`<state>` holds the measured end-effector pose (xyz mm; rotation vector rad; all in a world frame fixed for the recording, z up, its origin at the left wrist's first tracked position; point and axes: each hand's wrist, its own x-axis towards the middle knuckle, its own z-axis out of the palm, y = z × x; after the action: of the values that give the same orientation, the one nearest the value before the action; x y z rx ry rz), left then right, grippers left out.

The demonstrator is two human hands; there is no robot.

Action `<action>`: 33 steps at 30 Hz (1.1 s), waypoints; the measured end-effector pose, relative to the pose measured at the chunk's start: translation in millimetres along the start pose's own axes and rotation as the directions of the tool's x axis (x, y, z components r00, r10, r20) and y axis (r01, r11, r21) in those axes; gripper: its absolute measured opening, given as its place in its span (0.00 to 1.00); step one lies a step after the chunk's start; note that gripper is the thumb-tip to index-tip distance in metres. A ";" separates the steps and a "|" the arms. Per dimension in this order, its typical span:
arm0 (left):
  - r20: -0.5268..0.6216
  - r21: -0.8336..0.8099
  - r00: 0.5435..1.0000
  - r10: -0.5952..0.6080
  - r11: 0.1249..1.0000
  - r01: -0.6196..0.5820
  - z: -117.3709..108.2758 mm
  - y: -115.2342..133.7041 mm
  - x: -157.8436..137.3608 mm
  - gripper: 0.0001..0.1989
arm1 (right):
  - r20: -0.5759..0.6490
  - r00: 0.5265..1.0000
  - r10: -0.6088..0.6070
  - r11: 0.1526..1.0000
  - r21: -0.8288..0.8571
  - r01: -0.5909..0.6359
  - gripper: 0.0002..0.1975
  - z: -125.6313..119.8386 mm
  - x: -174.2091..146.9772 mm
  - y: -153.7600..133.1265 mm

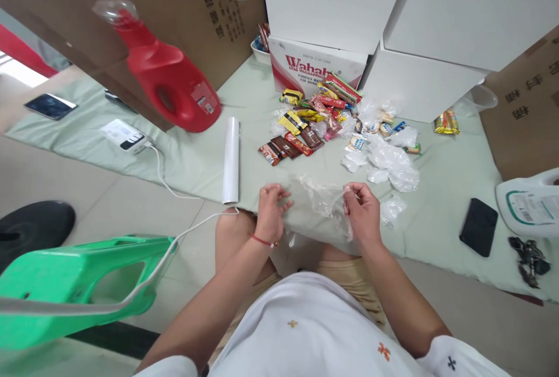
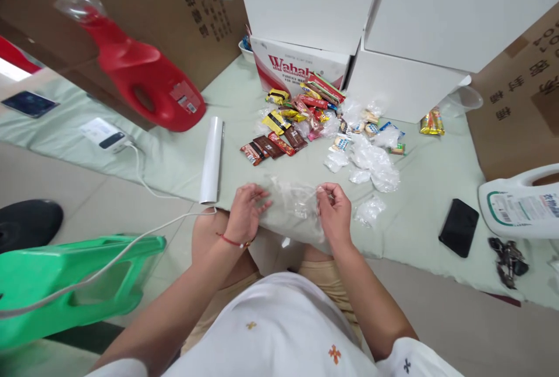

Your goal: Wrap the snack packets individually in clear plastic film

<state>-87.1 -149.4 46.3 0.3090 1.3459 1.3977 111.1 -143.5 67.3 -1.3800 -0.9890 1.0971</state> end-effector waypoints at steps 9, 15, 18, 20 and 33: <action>0.202 0.084 0.979 0.004 0.996 -0.021 32.0 -28.8 -39.2 0.23 | 0.062 0.997 0.048 0.998 0.029 -0.049 0.16 28.0 -26.8 -3.6; 0.026 0.170 0.999 -0.041 0.985 0.036 8.5 -14.5 9.8 0.17 | -0.177 0.977 0.119 0.989 0.113 -0.100 0.16 -7.5 34.0 15.7; 0.033 0.245 0.998 -0.060 0.968 0.050 -5.8 -4.4 28.8 0.15 | -0.186 0.969 0.163 0.986 0.042 -0.158 0.15 -27.7 59.1 26.5; 0.059 0.341 0.995 -0.076 0.939 0.052 -13.6 3.7 41.0 0.14 | -0.149 0.967 0.204 0.977 -0.038 -0.212 0.14 -35.6 67.3 32.9; 0.936 0.349 0.339 0.089 -0.132 -0.928 -0.4 18.6 14.4 0.31 | -0.070 0.981 0.182 0.969 -0.155 -0.191 0.11 -29.9 69.5 40.2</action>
<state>-101.9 -133.1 54.6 2.4896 1.1934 0.5603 156.0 -86.8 21.3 -1.6534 -0.9380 1.1292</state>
